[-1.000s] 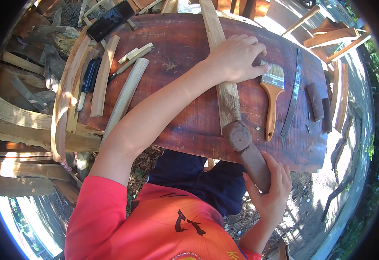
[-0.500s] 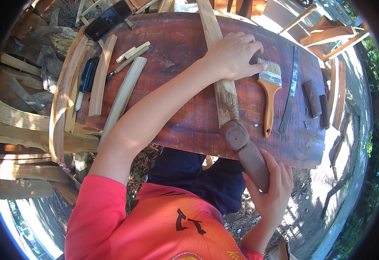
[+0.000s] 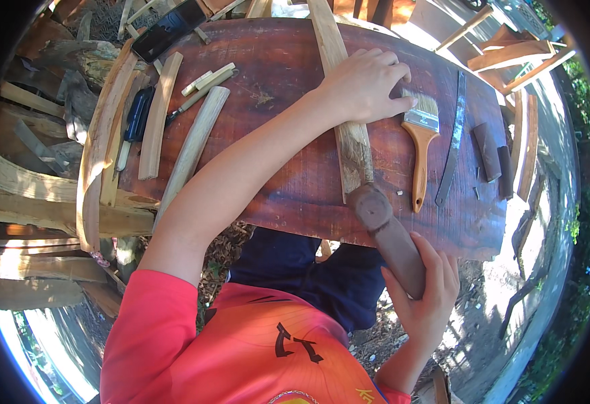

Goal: Assembling wooden parts by inserting pegs and using a wooden mallet to secure them.

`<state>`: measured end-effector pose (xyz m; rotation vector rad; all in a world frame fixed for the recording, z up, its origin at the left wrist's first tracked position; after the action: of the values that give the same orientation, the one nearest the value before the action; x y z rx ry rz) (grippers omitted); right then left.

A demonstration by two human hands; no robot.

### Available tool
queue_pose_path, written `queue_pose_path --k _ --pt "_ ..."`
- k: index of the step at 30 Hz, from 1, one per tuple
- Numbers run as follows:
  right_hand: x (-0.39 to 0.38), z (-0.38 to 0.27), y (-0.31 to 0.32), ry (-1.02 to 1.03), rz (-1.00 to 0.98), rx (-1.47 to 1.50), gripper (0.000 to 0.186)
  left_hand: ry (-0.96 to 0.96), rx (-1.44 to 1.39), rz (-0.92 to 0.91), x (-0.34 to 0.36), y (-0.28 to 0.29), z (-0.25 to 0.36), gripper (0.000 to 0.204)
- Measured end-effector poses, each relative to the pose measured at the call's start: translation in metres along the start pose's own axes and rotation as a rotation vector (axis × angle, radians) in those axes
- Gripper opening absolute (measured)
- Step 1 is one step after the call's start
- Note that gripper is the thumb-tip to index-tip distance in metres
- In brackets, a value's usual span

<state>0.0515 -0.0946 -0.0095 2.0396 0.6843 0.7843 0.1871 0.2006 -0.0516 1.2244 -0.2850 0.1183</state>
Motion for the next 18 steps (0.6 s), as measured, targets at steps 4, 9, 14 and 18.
queue_pose_path --k 4,9,14,18 --pt "-0.0003 0.0020 -0.0053 -0.060 -0.104 -0.095 0.063 -0.002 0.002 0.000 0.0008 0.0018 -0.0001 0.055" --pt "-0.0037 0.0011 -0.0024 -0.054 -0.050 -0.041 0.064 -0.006 -0.012 0.016 0.0001 0.0010 0.0009 0.054" --pt "-0.0029 0.0002 0.0005 -0.029 -0.019 0.062 0.063 0.039 0.009 -0.045 0.0006 0.0005 -0.0008 0.053" --pt "-0.0004 0.0030 -0.0048 -0.094 -0.126 -0.079 0.063 -0.002 -0.020 0.014 0.0004 0.0033 0.0008 0.052"
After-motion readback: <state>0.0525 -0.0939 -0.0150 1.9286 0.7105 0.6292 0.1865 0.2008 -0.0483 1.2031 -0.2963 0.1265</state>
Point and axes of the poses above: each hand's wrist, its own x-axis towards the middle knuckle, its own y-axis out of the back of the hand, z = x × y, the point moved 3 cm from there along x, towards the middle knuckle, and after that the axes turned 6 degrees about -z, right-handed, at the moved point
